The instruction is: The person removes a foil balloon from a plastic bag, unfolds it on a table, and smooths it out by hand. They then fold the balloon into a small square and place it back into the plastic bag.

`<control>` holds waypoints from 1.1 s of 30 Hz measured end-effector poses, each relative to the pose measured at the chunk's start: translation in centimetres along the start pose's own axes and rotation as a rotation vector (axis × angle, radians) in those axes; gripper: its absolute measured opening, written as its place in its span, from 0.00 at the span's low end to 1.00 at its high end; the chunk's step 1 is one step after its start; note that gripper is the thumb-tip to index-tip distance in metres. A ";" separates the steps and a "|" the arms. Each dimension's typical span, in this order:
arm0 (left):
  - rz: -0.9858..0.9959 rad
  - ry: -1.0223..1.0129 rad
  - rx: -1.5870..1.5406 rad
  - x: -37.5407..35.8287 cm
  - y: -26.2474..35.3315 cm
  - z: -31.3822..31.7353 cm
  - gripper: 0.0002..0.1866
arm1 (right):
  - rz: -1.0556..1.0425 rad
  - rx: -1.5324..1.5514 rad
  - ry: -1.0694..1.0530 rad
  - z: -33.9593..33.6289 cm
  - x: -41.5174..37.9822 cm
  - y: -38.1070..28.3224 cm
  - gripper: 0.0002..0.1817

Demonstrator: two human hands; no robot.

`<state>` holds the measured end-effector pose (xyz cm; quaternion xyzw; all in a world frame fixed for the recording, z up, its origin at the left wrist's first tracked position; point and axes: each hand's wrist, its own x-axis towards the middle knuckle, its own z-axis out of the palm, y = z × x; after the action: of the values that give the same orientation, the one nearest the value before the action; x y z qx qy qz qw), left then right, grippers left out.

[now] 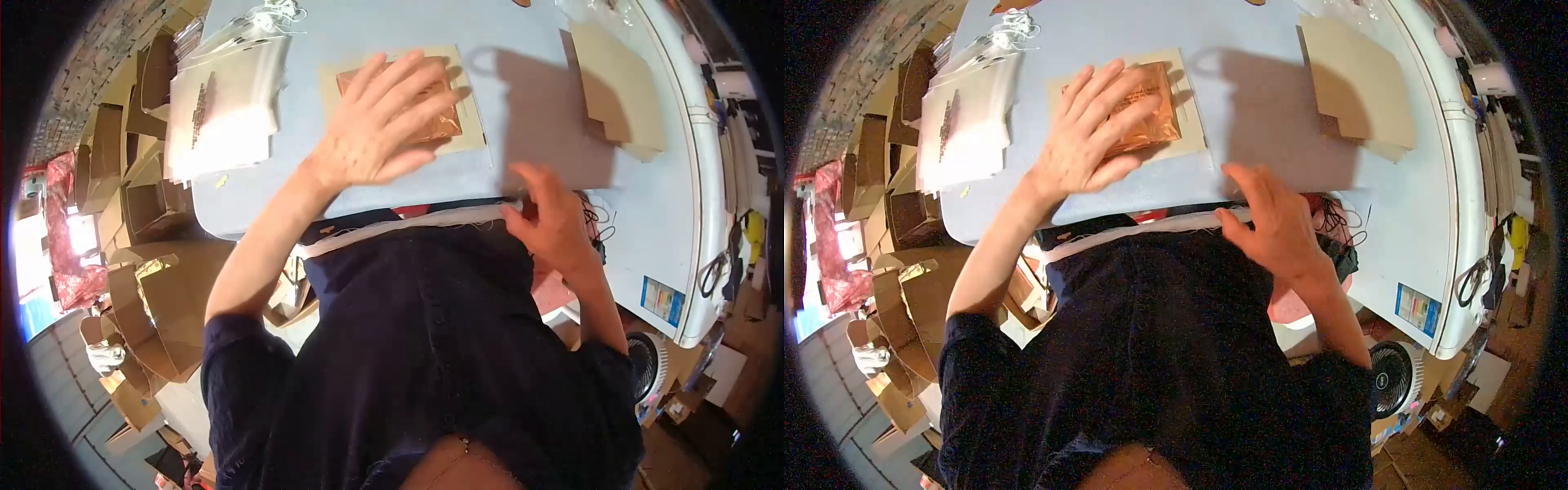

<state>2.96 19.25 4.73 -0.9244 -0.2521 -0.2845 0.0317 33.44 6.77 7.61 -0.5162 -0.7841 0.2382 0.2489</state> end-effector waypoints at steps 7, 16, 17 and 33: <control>-0.204 -0.268 0.053 -7.2 6.2 -4.2 0.32 | -0.151 -0.474 -0.109 0.2 1.0 1.8 0.43; -0.349 -0.027 0.026 -11.2 8.9 -3.8 0.26 | -0.375 -0.410 -0.022 1.4 2.0 2.2 0.27; -0.384 -0.038 0.043 -10.9 8.9 -4.0 0.26 | -0.374 -0.405 -0.011 1.3 2.3 2.1 0.26; -0.542 0.169 -0.195 -11.6 8.3 -3.4 0.11 | -0.332 -0.087 0.010 2.3 2.8 1.1 0.14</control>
<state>-2.99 6.12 1.95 -0.7951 -0.4578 -0.3813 -0.1133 31.78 9.52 5.62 -0.3912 -0.8668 0.1572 0.2662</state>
